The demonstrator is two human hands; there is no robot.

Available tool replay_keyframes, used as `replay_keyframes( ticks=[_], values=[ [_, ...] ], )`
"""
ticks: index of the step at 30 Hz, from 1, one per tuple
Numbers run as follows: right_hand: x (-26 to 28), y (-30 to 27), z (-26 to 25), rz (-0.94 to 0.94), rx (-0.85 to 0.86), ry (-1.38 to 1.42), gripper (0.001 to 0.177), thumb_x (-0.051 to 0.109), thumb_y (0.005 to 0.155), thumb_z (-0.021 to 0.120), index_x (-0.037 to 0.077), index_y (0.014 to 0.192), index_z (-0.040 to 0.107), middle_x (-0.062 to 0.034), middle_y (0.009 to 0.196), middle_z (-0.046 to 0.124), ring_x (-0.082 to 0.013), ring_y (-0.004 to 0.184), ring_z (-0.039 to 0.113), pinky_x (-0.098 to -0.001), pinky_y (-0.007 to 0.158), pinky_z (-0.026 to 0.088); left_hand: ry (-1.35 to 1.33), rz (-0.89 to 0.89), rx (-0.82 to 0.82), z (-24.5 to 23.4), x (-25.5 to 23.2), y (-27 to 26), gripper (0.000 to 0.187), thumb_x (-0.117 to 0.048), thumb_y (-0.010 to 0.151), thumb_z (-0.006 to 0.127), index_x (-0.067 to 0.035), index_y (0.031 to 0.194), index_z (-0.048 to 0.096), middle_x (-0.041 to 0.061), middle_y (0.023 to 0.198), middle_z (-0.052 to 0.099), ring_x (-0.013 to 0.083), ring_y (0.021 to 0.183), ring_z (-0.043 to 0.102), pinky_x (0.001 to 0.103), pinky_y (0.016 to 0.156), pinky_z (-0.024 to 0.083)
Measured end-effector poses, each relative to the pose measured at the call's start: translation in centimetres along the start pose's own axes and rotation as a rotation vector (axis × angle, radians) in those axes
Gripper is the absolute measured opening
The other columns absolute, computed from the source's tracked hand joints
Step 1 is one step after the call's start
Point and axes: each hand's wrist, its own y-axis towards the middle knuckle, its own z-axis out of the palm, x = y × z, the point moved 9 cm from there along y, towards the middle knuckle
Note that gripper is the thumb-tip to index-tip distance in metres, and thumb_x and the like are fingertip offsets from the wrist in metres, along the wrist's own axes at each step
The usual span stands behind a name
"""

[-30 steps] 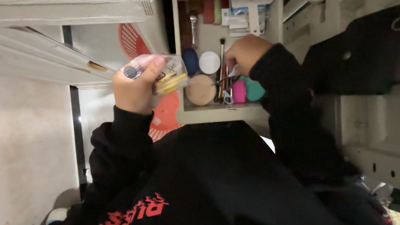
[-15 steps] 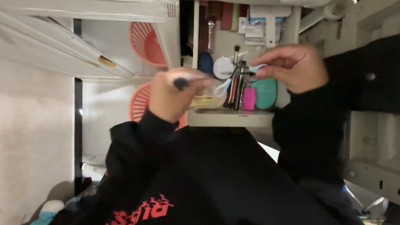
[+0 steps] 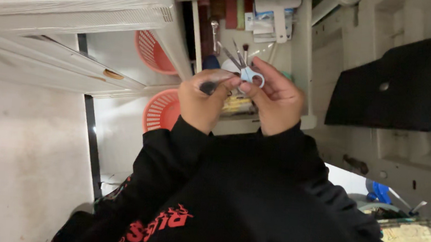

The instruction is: The person transfers small items from a pink basket into a white drawer, including scissors, a plastic bag, and a small white packet. They place each item into the drawer and close it.

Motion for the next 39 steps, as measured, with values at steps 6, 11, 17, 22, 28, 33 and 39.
replay_keyframes(
  ticks=[6,11,17,22,28,33,39],
  values=[
    [3.7,2.9,-1.6,0.038,0.173,-0.309,0.035,-0.008,0.097,0.074,-0.002,0.132,0.069,-0.0164,0.109,0.075,-0.0190,0.093,0.074,-0.0308,0.084,0.066,0.144,0.018,0.037,-0.4,0.0,0.2,0.009,-0.010,0.090,0.082,-0.003,0.095,0.079,0.005,0.083,0.077,0.0114,0.073,0.072,0.025,0.069,0.056],
    [8.4,7.2,-1.6,-0.172,0.513,-1.110,0.025,-0.004,0.090,0.072,0.000,0.114,0.069,-0.0110,0.110,0.074,-0.0184,0.101,0.074,-0.0324,0.086,0.061,0.190,-0.064,0.068,-4.0,0.6,0.9,0.010,-0.012,0.094,0.079,-0.002,0.097,0.081,0.005,0.079,0.076,0.0086,0.070,0.067,0.024,0.065,0.053],
    [-1.5,8.6,2.0,0.211,1.047,-1.660,0.019,-0.001,0.077,0.079,0.014,0.088,0.078,-0.0026,0.097,0.077,-0.0170,0.093,0.074,-0.0387,0.086,0.059,-0.001,-0.215,0.047,-5.9,3.3,0.4,0.017,-0.011,0.091,0.081,0.005,0.097,0.077,0.004,0.082,0.076,0.0078,0.071,0.067,0.023,0.067,0.054],
    [-6.3,8.6,3.3,0.308,1.167,-1.689,0.019,0.002,0.081,0.075,0.019,0.087,0.083,-0.0082,0.090,0.081,-0.0215,0.084,0.075,-0.0381,0.078,0.061,0.001,-0.174,0.083,-4.6,2.9,-0.2,0.013,-0.008,0.091,0.080,0.003,0.096,0.078,0.005,0.085,0.077,0.0074,0.074,0.068,0.023,0.070,0.056],
    [-6.8,8.0,3.3,0.090,1.167,-1.590,0.032,-0.007,0.076,0.070,0.020,0.088,0.084,-0.0045,0.094,0.079,-0.0217,0.086,0.075,-0.0382,0.076,0.059,0.087,-0.138,0.043,-4.8,2.5,-0.8,0.008,-0.005,0.089,0.081,0.001,0.094,0.079,0.005,0.084,0.078,0.0077,0.074,0.069,0.024,0.070,0.057],
    [-4.8,7.9,1.9,-0.055,1.015,-1.527,0.034,-0.009,0.080,0.068,0.018,0.092,0.084,-0.0066,0.096,0.077,-0.0249,0.091,0.073,-0.0408,0.080,0.059,0.079,-0.088,0.038,-4.7,2.3,-0.8,0.008,-0.005,0.090,0.081,0.001,0.095,0.079,0.005,0.086,0.078,0.0078,0.076,0.070,0.024,0.072,0.057],
    [-1.9,7.6,1.8,-0.244,0.787,-1.581,0.018,0.004,0.079,0.074,0.013,0.094,0.078,-0.0106,0.095,0.074,-0.0287,0.092,0.071,-0.0428,0.082,0.057,-0.090,-0.301,0.054,-4.2,4.4,-0.3,0.014,-0.011,0.091,0.080,0.002,0.097,0.078,0.004,0.084,0.077,0.0063,0.071,0.068,0.023,0.066,0.056]
  ],
)
